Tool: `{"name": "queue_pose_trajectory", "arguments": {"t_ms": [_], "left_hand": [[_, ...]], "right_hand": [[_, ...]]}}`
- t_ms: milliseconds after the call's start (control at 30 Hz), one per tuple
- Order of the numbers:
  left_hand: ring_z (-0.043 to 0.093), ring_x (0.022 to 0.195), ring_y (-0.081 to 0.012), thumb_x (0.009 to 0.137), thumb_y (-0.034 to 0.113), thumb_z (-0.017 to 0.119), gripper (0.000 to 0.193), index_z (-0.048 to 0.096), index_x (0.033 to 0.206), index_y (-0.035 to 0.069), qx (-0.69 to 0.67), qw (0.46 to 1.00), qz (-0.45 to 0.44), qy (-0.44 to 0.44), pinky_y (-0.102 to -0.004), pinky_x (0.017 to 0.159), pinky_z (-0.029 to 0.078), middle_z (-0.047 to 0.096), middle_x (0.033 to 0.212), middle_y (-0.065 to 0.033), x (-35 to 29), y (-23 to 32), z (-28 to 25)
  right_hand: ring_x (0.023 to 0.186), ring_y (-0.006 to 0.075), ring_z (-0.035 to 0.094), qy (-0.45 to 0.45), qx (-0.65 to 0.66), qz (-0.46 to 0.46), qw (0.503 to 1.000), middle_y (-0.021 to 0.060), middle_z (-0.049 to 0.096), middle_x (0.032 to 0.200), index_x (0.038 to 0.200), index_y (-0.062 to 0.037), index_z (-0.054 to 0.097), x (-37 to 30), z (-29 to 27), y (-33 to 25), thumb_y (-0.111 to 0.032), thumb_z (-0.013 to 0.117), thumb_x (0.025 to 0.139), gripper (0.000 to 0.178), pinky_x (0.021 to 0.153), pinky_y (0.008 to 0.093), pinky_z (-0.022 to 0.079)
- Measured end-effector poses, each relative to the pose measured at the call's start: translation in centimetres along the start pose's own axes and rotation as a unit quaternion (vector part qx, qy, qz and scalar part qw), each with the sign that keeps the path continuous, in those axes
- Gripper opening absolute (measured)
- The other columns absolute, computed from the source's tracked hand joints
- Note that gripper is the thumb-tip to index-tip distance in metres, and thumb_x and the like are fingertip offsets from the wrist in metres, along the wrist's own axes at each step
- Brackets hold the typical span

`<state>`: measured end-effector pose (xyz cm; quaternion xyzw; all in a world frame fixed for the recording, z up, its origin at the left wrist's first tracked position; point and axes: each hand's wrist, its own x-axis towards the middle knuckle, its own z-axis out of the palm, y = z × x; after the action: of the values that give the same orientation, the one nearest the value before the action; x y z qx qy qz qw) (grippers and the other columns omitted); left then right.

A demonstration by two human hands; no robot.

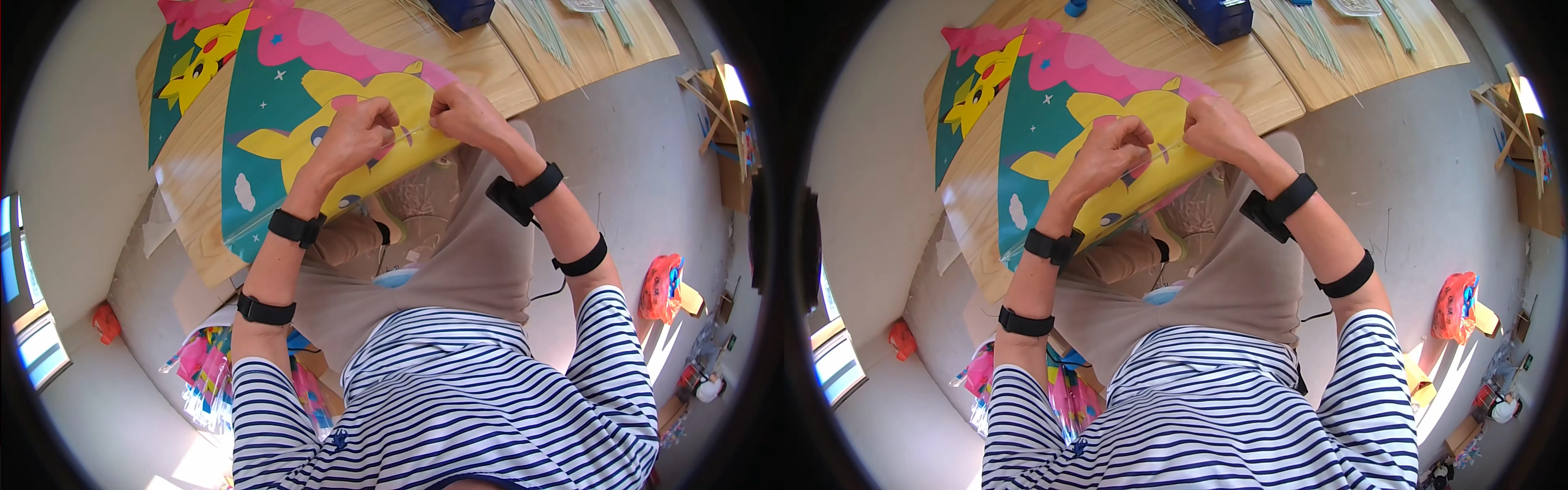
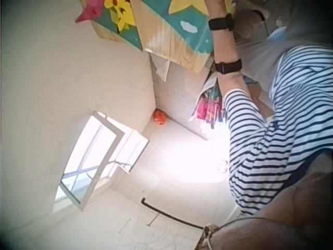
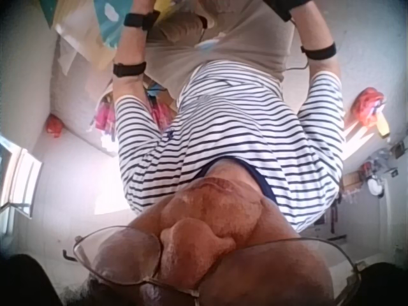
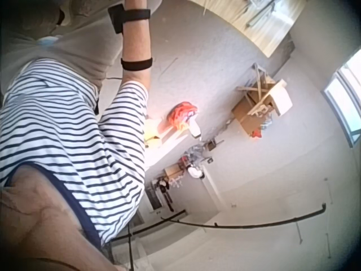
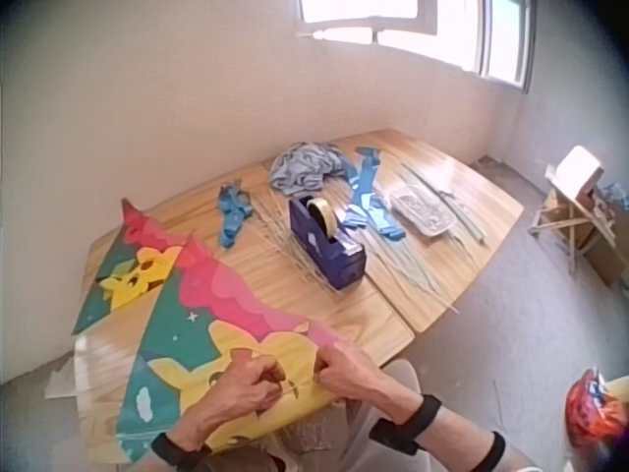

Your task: The recorder is assembling a Pikachu-themed kite by applying adhesive tape and attaching support strings to the plastic body.

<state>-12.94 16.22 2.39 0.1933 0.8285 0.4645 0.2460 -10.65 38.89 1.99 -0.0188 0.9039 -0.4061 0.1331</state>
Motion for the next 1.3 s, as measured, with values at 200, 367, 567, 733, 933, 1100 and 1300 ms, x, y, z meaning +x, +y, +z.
{"name": "queue_pose_trajectory", "arguments": {"t_ms": [200,367,567,733,933,1100,1300], "left_hand": [[0.063,0.062,-0.0152,0.077,0.001,0.063,0.018,0.063,0.094,-0.004,-0.035,0.999,-0.002,-0.001,-0.032,0.057,0.047,0.064,0.068,-0.0102,0.0,-0.1,0.3],[0.062,0.062,-0.0129,0.078,0.0,0.065,0.017,0.062,0.095,-0.004,-0.024,1.0,-0.01,-0.017,-0.03,0.056,0.047,0.064,0.068,-0.0079,0.1,0.3,0.3],[0.061,0.064,-0.009,0.08,0.0,0.069,0.017,0.061,0.095,-0.003,0.024,1.0,-0.007,-0.015,-0.0265,0.057,0.047,0.063,0.072,-0.0034,0.5,-0.1,0.5],[0.059,0.061,-0.0082,0.08,0.0,0.069,0.014,0.061,0.091,-0.002,0.063,0.997,0.027,0.019,-0.0269,0.054,0.044,0.06,0.068,-0.0032,0.8,-0.5,1.2],[0.062,0.062,-0.0151,0.079,0.004,0.071,0.014,0.062,0.088,-0.001,0.129,0.987,0.059,0.075,-0.0311,0.057,0.047,0.063,0.068,-0.0089,0.9,-1.1,2.0],[0.067,0.068,-0.0259,0.076,0.008,0.069,0.014,0.065,0.087,0.001,0.187,0.974,0.076,0.104,-0.0367,0.063,0.05,0.067,0.072,-0.0131,0.8,-0.8,2.4],[0.068,0.07,-0.0308,0.075,0.011,0.068,0.014,0.066,0.086,0.003,0.21,0.968,0.068,0.118,-0.04,0.064,0.051,0.067,0.072,-0.0138,0.8,-0.2,2.7]], "right_hand": [[0.072,0.0283,0.069,0.01,-0.038,0.006,0.999,0.0183,0.069,0.076,0.084,0.0035,0.07,0.2,0.3,0.1,-0.009,0.068,0.076,0.015,0.066,0.0394,0.053],[0.082,0.0341,0.07,0.026,-0.069,0.003,0.997,0.02,0.071,0.083,0.084,0.0015,0.072,0.3,0.5,-0.1,-0.011,0.068,0.075,0.016,0.074,0.0426,0.054],[0.087,0.0368,0.07,0.045,-0.111,0.008,0.993,0.0211,0.072,0.086,0.083,0.0,0.073,0.3,1.0,-0.1,-0.012,0.066,0.075,0.017,0.077,0.0447,0.055],[0.092,0.0404,0.069,0.057,-0.134,0.003,0.989,0.0245,0.071,0.09,0.082,0.0004,0.074,0.2,1.3,-0.4,-0.01,0.062,0.074,0.018,0.081,0.0482,0.055],[0.091,0.0407,0.071,0.082,-0.179,-0.014,0.98,0.0266,0.071,0.092,0.085,0.0028,0.074,-0.1,2.1,-0.6,-0.009,0.063,0.073,0.02,0.079,0.0476,0.057],[0.088,0.0403,0.072,0.094,-0.22,-0.03,0.971,0.025,0.071,0.095,0.087,0.0034,0.073,-0.2,3.0,0.0,-0.009,0.066,0.074,0.02,0.076,0.0469,0.058],[0.088,0.04,0.072,0.09,-0.235,-0.02,0.968,0.0244,0.07,0.097,0.089,0.0037,0.073,-0.4,3.2,-0.3,-0.01,0.067,0.074,0.021,0.076,0.0468,0.059]]}}
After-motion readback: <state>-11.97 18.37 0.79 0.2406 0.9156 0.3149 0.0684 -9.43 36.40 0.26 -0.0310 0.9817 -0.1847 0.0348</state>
